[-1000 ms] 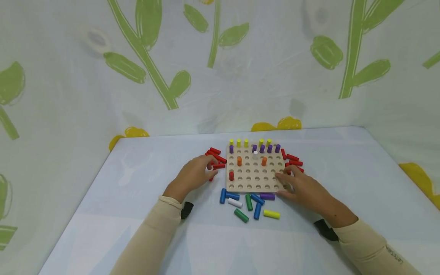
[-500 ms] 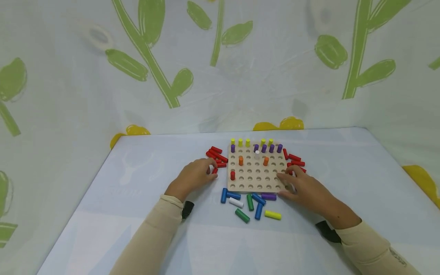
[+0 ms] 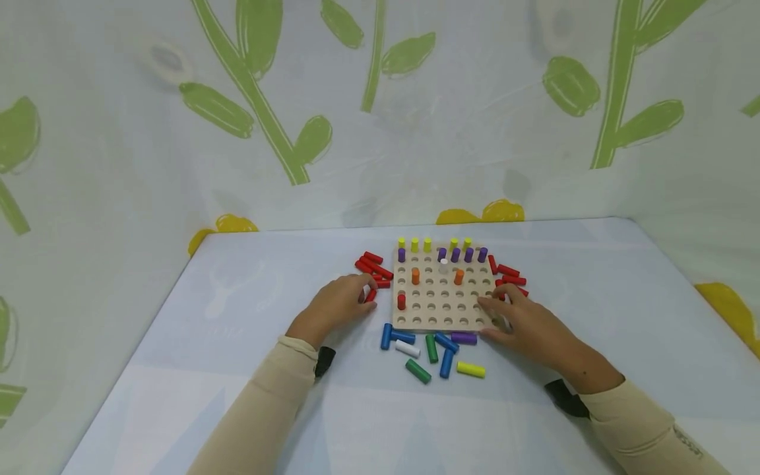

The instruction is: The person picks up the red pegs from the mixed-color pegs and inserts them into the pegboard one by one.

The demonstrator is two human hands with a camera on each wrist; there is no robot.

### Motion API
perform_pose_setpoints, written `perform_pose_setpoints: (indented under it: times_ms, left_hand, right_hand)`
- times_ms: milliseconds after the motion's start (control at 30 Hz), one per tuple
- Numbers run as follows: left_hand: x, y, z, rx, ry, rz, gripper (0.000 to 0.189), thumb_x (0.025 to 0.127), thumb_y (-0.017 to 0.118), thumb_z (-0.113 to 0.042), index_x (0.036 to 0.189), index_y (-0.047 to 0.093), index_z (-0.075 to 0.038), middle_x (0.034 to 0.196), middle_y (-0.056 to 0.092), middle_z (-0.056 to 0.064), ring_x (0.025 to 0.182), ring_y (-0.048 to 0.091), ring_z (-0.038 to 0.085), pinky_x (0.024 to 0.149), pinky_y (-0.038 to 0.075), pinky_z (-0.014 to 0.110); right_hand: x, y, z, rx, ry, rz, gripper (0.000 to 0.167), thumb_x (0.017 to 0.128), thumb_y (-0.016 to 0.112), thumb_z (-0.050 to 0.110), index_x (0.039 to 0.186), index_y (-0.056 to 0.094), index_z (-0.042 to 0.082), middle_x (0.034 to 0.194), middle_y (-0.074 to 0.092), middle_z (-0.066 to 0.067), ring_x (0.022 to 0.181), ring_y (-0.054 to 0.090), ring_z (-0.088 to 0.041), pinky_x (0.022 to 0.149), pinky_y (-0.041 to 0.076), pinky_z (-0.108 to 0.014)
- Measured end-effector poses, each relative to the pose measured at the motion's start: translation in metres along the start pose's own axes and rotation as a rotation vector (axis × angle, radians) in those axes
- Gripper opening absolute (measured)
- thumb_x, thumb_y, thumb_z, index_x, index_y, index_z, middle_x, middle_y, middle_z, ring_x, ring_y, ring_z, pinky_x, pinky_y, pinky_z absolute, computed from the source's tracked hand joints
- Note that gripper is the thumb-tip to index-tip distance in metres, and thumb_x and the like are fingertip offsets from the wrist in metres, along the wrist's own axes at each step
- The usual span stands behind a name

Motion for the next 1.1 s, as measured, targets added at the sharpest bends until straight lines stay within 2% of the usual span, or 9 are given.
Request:
perform_pose_setpoints:
  times_ms: [133,367,533,667,833,1100]
  left_hand:
    - [-0.001,0.001,-0.001,0.008,0.001,0.006,0.037,0.091,0.075,-0.029,0.125,0.062,-0.02,0.088,0.061,0.0,0.084,0.057,0.016,0.075,0.053,0.028]
    - [-0.001,0.0,-0.002,-0.023,0.021,-0.013,0.036,0.091,0.075,-0.026,0.125,0.063,-0.02,0.083,0.061,0.001,0.078,0.057,0.016,0.068,0.05,0.025]
    - [0.0,0.0,-0.002,-0.039,0.026,-0.013,0.035,0.091,0.075,-0.023,0.124,0.062,-0.018,0.083,0.061,0.001,0.077,0.057,0.016,0.067,0.049,0.024]
    - [-0.001,-0.002,-0.004,-0.084,0.046,-0.031,0.037,0.092,0.073,-0.021,0.126,0.061,-0.017,0.086,0.061,0.002,0.081,0.058,0.017,0.07,0.051,0.025]
    - [-0.003,-0.002,-0.006,-0.167,0.067,-0.022,0.045,0.092,0.072,-0.019,0.135,0.058,-0.016,0.092,0.061,0.002,0.086,0.058,0.017,0.073,0.053,0.024]
    - [-0.006,-0.004,-0.014,-0.234,0.126,-0.058,0.04,0.093,0.071,-0.017,0.131,0.058,-0.018,0.103,0.065,0.0,0.093,0.06,0.016,0.083,0.058,0.027]
  right_hand:
    - [0.0,0.0,0.0,0.003,0.01,0.016,0.066,0.081,0.082,0.041,0.138,0.061,0.015,0.127,0.053,-0.019,0.085,0.058,-0.019,0.071,0.06,-0.033]
    - [-0.002,-0.002,0.002,-0.001,0.013,0.003,0.065,0.081,0.082,0.04,0.137,0.062,0.016,0.128,0.054,-0.019,0.095,0.063,-0.027,0.079,0.061,-0.042]
    - [-0.002,-0.003,0.002,-0.003,0.003,0.001,0.065,0.081,0.082,0.04,0.137,0.062,0.015,0.128,0.054,-0.02,0.094,0.063,-0.027,0.078,0.061,-0.041]
    - [-0.002,-0.002,0.001,-0.004,-0.009,-0.012,0.065,0.081,0.082,0.04,0.138,0.061,0.015,0.127,0.054,-0.018,0.092,0.062,-0.024,0.077,0.061,-0.04]
    - [-0.002,0.0,-0.001,-0.002,-0.017,-0.01,0.065,0.081,0.082,0.04,0.138,0.061,0.015,0.127,0.054,-0.017,0.096,0.063,-0.026,0.08,0.061,-0.041]
    - [-0.001,0.0,-0.001,-0.004,-0.008,-0.009,0.066,0.082,0.081,0.041,0.139,0.06,0.016,0.128,0.054,-0.017,0.099,0.063,-0.028,0.082,0.061,-0.044]
Point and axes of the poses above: each hand's wrist, its own x-axis towards the middle knuckle, its own y-axis out of the palm, z = x × y, the point moved 2 cm from there along x, towards the middle knuckle
